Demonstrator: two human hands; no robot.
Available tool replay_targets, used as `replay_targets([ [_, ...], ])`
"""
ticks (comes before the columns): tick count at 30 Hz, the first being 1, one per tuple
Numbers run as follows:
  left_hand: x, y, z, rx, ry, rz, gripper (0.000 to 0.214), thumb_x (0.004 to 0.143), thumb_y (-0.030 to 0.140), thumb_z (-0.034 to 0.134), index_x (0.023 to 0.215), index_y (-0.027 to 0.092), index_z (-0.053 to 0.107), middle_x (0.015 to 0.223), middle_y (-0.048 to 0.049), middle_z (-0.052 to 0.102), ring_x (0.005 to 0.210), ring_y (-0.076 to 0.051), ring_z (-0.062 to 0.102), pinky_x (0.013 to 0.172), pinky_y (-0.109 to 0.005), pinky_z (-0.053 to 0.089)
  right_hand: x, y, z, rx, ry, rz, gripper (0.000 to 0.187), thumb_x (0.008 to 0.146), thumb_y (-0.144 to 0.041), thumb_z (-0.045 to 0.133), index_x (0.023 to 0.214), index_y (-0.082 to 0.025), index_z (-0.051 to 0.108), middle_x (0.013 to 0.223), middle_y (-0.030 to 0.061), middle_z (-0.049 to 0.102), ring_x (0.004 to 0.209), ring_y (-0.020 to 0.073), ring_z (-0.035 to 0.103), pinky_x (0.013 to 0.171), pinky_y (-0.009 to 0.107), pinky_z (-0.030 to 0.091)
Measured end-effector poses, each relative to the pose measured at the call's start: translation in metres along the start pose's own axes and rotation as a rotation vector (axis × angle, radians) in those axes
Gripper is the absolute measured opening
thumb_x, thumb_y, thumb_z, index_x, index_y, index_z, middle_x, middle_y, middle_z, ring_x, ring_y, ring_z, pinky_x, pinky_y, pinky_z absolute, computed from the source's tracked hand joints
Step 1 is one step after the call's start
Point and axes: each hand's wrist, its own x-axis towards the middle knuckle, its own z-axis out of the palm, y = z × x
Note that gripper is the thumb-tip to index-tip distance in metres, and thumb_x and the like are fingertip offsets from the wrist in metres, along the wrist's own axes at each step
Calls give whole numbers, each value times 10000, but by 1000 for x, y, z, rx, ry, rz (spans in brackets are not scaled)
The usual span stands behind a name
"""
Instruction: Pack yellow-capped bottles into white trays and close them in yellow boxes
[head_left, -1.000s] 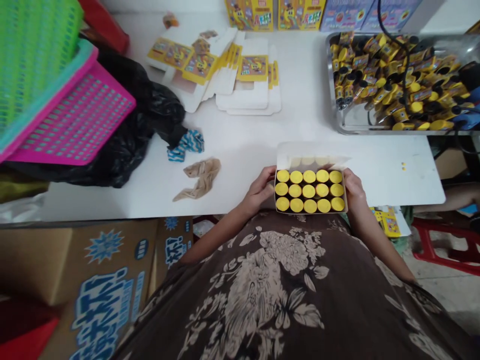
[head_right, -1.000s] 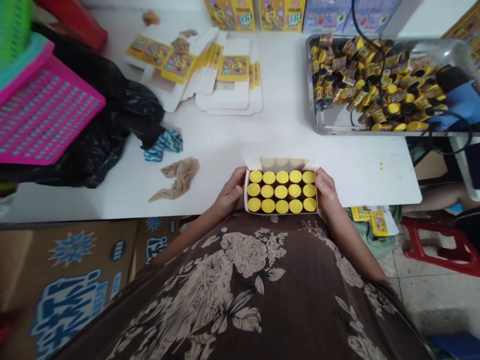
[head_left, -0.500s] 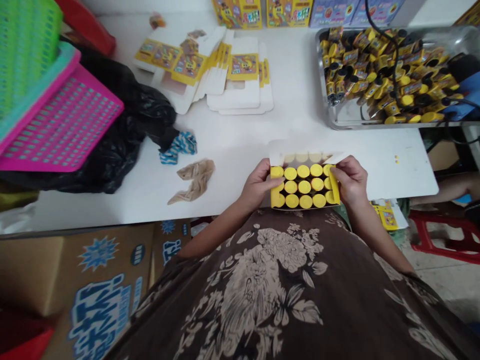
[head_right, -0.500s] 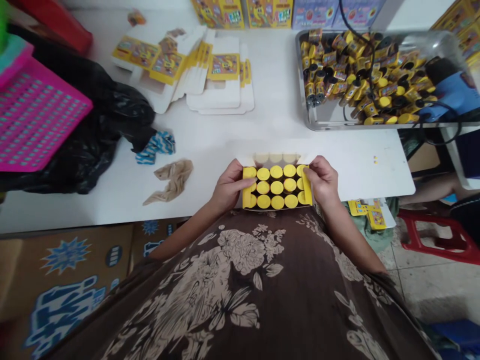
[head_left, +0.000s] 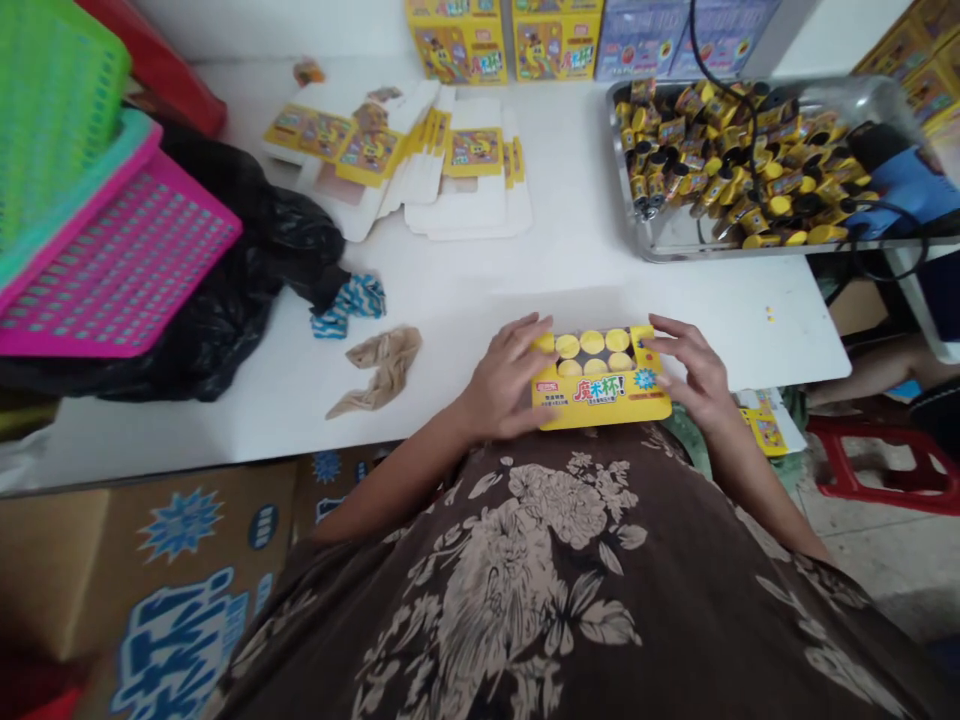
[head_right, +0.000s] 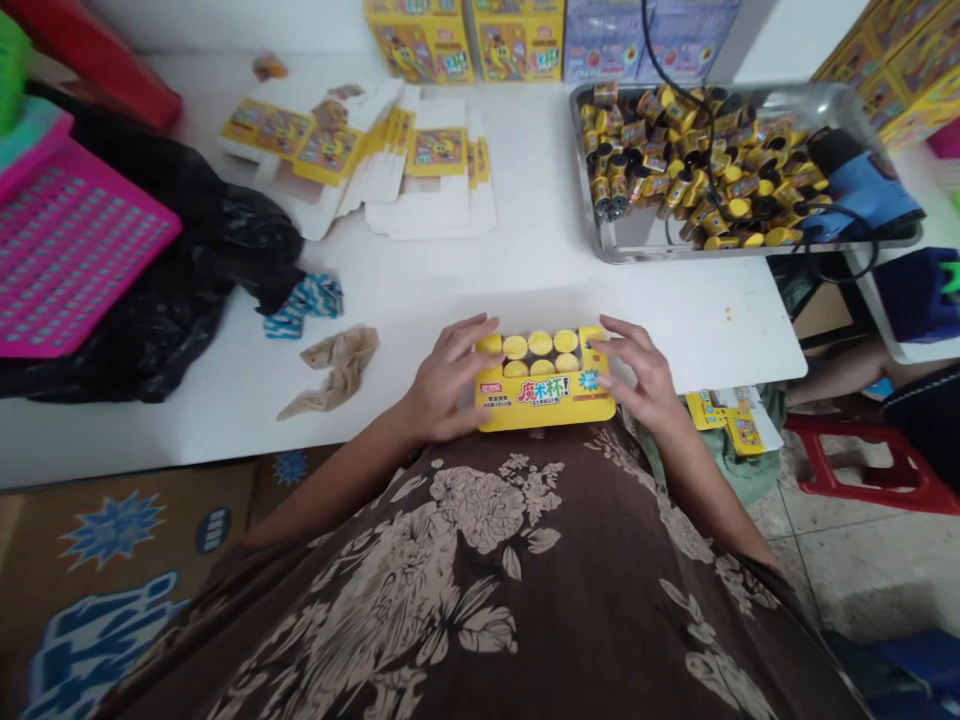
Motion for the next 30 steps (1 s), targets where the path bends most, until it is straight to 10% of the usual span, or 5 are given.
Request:
replay_targets([
  [8,15,-17,23,338,-40,71,1018,909,942,565,1627,226,477,1705,-262,508,1606,-509,466,1277,-730,435,15,8,17,14,3,59,462,1050,-639,690,1460,-426,689,1643,71,616,1543,342,582,1227,655,558],
  [14,41,-23,12,423,-192,-6,1151,840,1031,510,1643,210,447,1700,-274,502,1591,-519,465,1301,-729,374,39,18,3,-234,-49,-193,516,1063,-682,624,1510,-438,705,1716,44,557,1568,388,542,1260,719,487],
  [21,48,-15,10,367,-250,-46,985,960,847,609,1646,158,453,1696,-301,480,1584,-552,434,1272,-690,381,32,17,0,-318,-152,-376,819,1007,-746,676,1736,-439,463,1760,56,527,1647,429,448,1309,738,400],
  [30,57,-22,4,232,-196,-24,937,944,909,574,1524,173,590,1550,-258,624,1449,-483,555,1188,-581,465,40,4,-5,-315,-211,-335,762,975,-768,704,1635,-398,613,1641,68,655,1557,407,561,1279,690,464],
])
